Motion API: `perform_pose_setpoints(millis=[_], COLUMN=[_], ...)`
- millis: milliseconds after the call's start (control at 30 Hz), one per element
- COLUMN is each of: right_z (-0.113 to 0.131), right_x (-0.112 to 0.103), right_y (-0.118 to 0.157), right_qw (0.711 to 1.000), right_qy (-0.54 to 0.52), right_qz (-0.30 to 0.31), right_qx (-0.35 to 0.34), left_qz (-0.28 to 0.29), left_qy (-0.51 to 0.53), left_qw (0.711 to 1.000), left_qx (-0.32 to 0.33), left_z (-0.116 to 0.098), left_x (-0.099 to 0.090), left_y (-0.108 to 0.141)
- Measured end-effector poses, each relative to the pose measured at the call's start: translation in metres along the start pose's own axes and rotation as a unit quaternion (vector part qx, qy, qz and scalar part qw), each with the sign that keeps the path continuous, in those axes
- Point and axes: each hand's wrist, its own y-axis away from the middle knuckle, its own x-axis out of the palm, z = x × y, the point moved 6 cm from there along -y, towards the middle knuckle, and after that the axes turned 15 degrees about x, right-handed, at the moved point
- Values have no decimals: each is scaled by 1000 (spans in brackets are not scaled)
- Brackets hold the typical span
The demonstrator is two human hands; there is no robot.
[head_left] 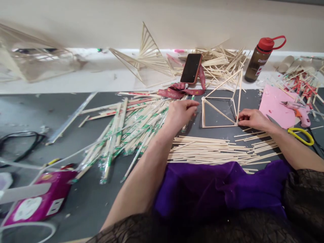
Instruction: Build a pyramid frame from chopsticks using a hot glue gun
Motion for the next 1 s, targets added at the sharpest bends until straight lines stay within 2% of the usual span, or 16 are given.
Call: perform_pose_setpoints(millis=[67,167,300,500,633,733,833,900,1000], right_z=[0,2,4,5,12,20,24,22,17], right_x=[0,-1,-1,-1,0,-5,-20,-32,-38], right_y=[0,2,4,3,8,12,4,-8,-34], right_qw=[1000,1000,1000,999,998,996,992,987,976], right_qy=[-3,7,17,32,57,91,114,132,168], right_qz=[-1,-4,-2,-3,-4,0,-42,-85,-122], right_qx=[3,5,1,-3,8,11,22,43,65], left_qz=[-30,-13,7,38,47,50,48,50,60], left_qy=[-39,-49,-16,35,72,43,7,-9,-32], left_qw=[999,998,1000,998,996,998,999,999,998], left_qx=[21,26,14,-37,-29,-5,9,9,2], left_z=[-5,-3,3,12,19,23,21,18,11], left_x=[-4,5,18,26,32,34,33,33,31], left_y=[-25,-55,-72,-74,-71,-71,-71,-71,-70])
